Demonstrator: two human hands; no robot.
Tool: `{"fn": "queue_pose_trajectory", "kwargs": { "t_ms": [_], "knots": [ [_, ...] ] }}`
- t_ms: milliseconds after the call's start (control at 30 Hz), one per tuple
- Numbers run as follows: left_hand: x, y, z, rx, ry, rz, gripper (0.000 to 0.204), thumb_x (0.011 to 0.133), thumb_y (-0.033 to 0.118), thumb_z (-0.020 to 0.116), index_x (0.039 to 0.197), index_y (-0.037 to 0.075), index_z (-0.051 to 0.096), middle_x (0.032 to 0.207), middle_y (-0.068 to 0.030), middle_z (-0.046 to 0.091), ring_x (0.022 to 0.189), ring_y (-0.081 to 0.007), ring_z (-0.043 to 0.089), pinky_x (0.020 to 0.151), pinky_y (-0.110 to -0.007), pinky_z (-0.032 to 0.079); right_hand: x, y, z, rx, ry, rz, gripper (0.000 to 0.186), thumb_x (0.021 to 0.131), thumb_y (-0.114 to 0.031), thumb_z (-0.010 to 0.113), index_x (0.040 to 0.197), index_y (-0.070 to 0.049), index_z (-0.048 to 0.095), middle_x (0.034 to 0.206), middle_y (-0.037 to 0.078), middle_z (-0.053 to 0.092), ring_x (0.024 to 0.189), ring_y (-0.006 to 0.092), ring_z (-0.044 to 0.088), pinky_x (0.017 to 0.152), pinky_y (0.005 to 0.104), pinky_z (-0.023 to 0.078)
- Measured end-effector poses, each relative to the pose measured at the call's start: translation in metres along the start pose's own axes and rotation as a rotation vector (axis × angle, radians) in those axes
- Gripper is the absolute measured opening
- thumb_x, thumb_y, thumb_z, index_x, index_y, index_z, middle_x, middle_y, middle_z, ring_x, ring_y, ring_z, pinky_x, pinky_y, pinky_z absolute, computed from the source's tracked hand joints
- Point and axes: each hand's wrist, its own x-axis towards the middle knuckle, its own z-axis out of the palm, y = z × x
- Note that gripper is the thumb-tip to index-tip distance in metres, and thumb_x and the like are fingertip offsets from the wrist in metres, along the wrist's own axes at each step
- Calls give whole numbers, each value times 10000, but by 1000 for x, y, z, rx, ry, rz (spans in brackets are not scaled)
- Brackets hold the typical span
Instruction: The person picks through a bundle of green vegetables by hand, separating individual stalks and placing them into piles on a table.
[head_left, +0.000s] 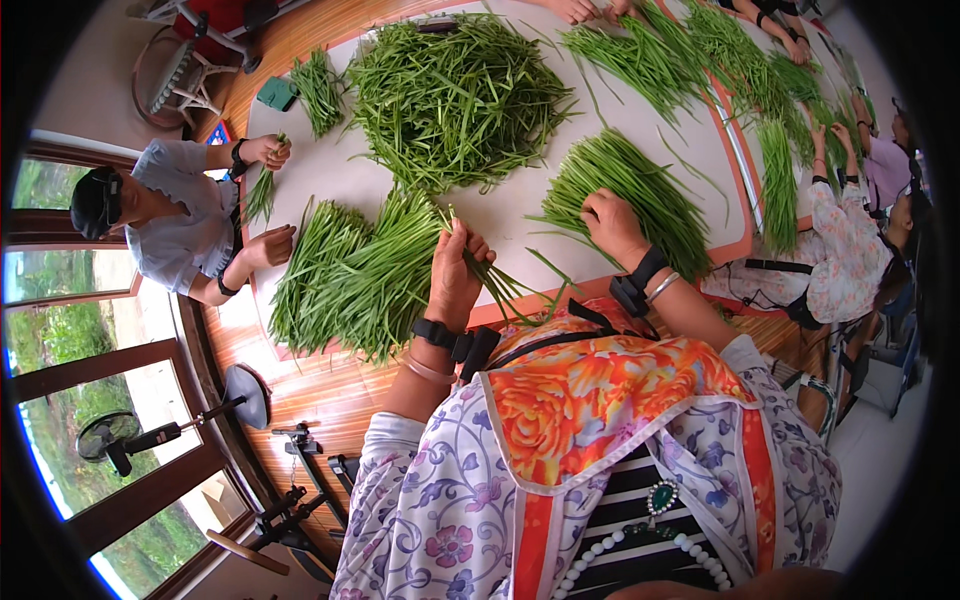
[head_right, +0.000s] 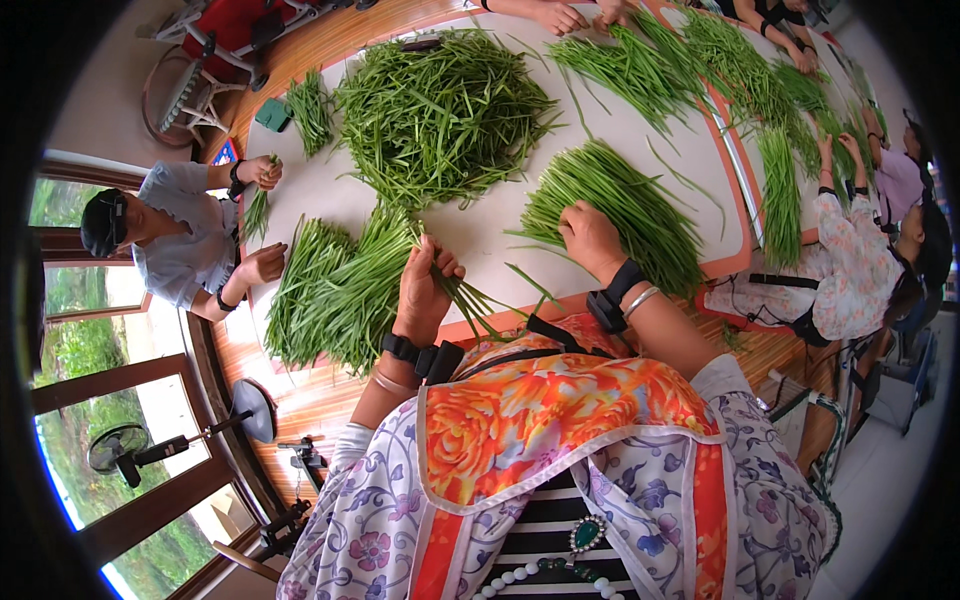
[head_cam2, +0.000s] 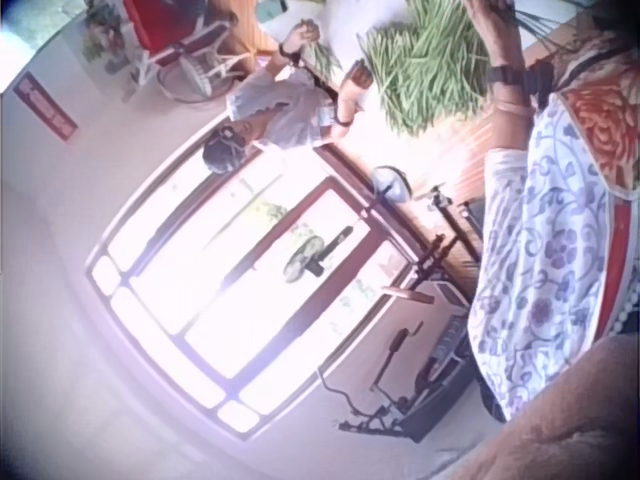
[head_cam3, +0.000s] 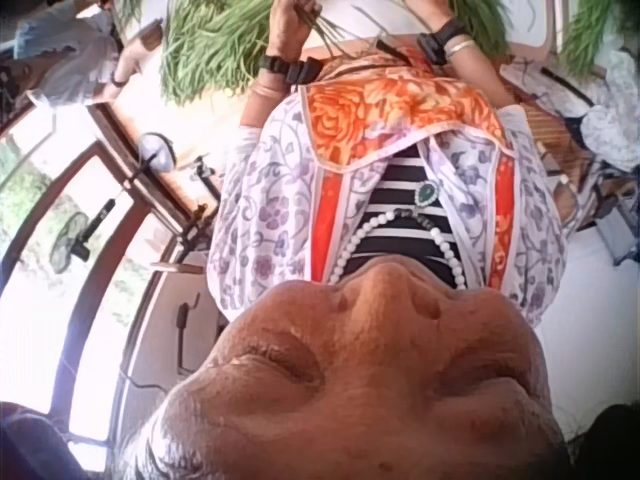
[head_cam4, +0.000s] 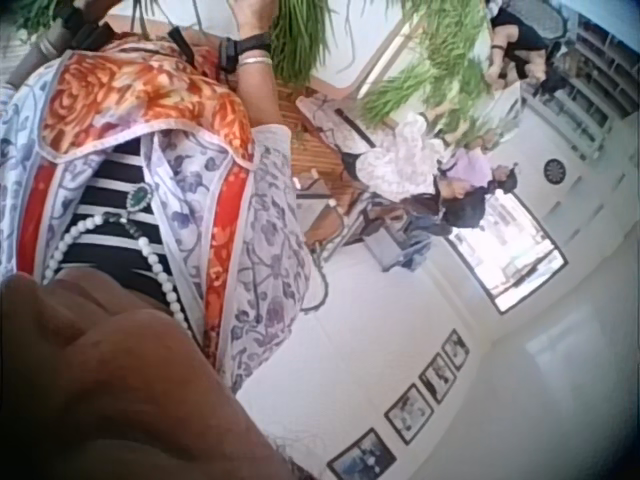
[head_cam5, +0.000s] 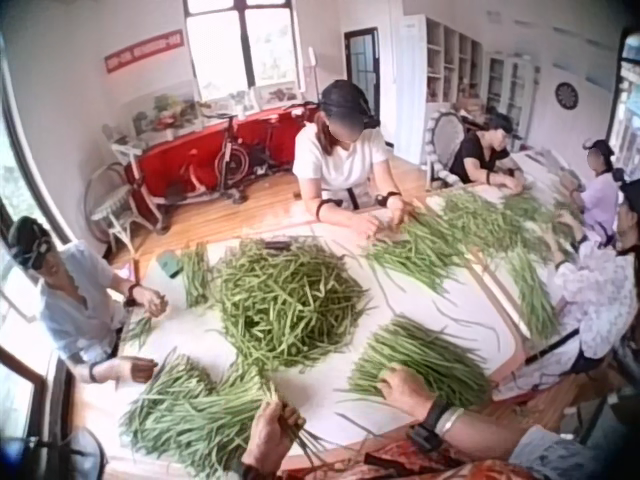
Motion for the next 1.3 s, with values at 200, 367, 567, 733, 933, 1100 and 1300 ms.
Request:
{"fn": "queue_pose_trajectory", "kwargs": {
  "t_ms": [200,367,567,733,933,1100,1300],
  "knots": [
    [23,-25,-5,120,-44,-61,162,1017,247,526,960,97,542,739,1,491,657,-131,476,629,-289,440,2,-4,-10,238,45,17,106,815,-54,666,885,-20,594,863,175,632,795,385,610,655,441,483],
    [22,-33,10,174,-45,-128,136,1017,208,520,966,84,543,712,6,462,642,-124,446,627,-290,430,-14,0,0,133,-98,-82,133,818,-68,664,922,-20,598,900,160,621,818,384,612,681,457,498],
    [16,-8,2,206,-46,-100,298,1030,321,497,812,129,427,683,14,368,623,-126,378,610,-292,401,-17,-7,3,-169,-112,13,107,810,-97,669,891,-53,616,933,133,599,831,371,623,702,474,516],
    [18,-11,2,333,-42,-128,338,1028,363,492,803,123,418,672,12,359,613,-125,368,601,-285,392,-12,-8,-4,101,11,23,88,815,-68,683,844,-30,609,859,126,606,732,341,608,610,417,483],
    [26,-35,9,386,-168,-171,238,998,232,566,1150,50,592,659,53,403,592,-79,383,602,-253,390,-7,-38,-19,327,-5,77,126,804,-65,707,828,-5,599,783,136,630,678,313,600,604,389,472],
    [33,-48,23,417,-235,-221,257,999,190,554,1187,19,593,694,26,472,634,-88,453,647,-252,424,-6,-51,-17,402,-59,79,141,800,-68,717,845,-5,599,761,132,624,644,278,597,590,364,467],
    [25,-28,7,299,-143,-158,183,1010,223,541,1008,51,605,708,22,456,662,-109,430,656,-277,417,-18,-28,-7,418,-272,-34,151,796,-106,737,873,-6,654,781,139,662,667,244,644,605,343,493]
  ]
}}
